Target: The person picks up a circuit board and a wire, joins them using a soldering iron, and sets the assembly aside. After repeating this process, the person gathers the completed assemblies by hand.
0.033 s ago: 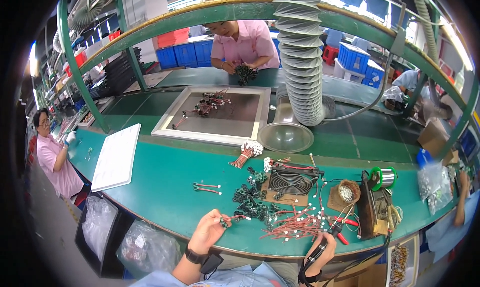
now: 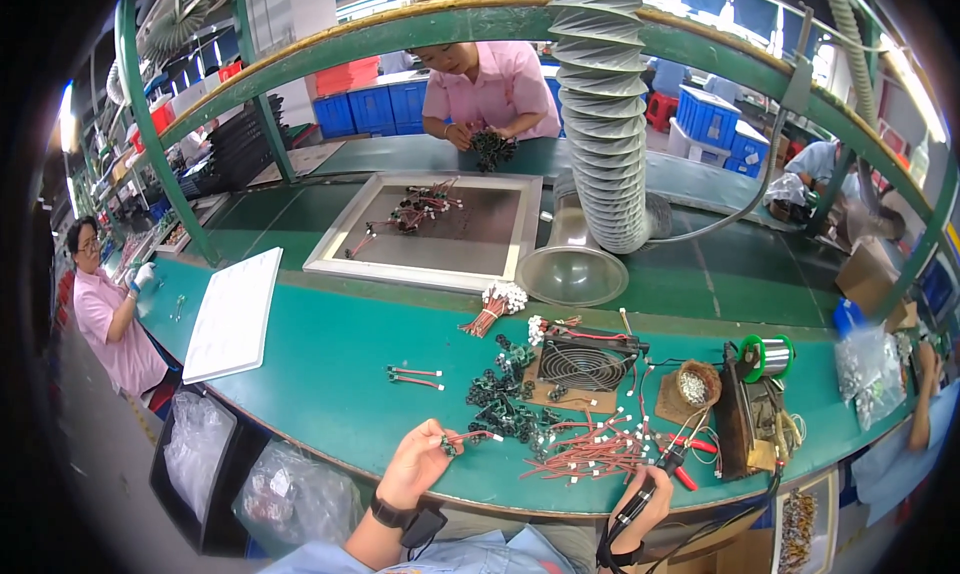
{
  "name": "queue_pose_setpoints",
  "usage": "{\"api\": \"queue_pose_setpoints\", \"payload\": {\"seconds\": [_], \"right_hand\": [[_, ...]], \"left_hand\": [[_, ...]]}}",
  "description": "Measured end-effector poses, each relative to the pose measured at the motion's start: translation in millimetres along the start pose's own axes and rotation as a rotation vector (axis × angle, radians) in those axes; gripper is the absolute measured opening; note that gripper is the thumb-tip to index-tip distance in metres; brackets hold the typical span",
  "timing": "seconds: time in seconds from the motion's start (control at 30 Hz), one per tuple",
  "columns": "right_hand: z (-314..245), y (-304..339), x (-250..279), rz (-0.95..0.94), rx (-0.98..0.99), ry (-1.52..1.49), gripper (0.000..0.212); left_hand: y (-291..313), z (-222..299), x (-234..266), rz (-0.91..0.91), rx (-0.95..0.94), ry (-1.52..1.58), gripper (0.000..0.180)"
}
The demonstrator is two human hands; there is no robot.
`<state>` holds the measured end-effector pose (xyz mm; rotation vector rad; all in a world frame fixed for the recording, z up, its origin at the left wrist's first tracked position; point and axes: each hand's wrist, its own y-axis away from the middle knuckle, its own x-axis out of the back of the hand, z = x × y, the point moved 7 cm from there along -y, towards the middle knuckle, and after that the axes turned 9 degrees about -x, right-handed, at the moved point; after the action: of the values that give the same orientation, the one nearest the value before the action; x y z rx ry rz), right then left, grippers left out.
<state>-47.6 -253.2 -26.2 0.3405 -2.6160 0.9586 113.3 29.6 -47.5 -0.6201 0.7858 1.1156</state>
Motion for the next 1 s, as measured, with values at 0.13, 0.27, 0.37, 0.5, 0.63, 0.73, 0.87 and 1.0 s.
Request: {"api": "queue_pose_setpoints", "payload": {"seconds": [0.13, 0.27, 0.37, 0.5, 0.63, 0.73, 0.87, 1.0], "right_hand": [[-4, -1, -3, 0.0, 0.011, -0.01, 0.013], [-1, -1, -2, -0.014, -0.077, -0.041, 0.016], [1, -1, -3, -0.016, -0.082, -0.04, 0.015], [3, 0, -3, -0.008, -0.006, -0.01, 0.012], [6, 2, -4, -0.014, -0.021, -0.008, 0.013], [3, 1, -3, -0.011, -0.01, -0.022, 0.012], [0, 1, -2, -0.001, -0.013, -0.018, 0.012], [3, 0, -3, -0.01, -0.151, -0.065, 0.015]], "left_hand": [[-1, 0, 2, -0.017, 0.016, 0.009, 0.005], [0, 2, 0, -0.006, -0.006, 0.013, 0.005], [-1, -2, 5, -0.001, 0.018, 0.005, 0.005], [1, 1, 2, -0.016, 0.014, 0.004, 0.005], [1, -3, 6, -0.062, 0.033, 0.007, 0.004], [3, -1, 3, -0.061, 0.03, 0.007, 0.004], [1, -2, 2, -0.029, 0.032, -0.01, 0.004], [-1, 0, 3, -0.06, 0.031, -0.001, 0.004]]}}
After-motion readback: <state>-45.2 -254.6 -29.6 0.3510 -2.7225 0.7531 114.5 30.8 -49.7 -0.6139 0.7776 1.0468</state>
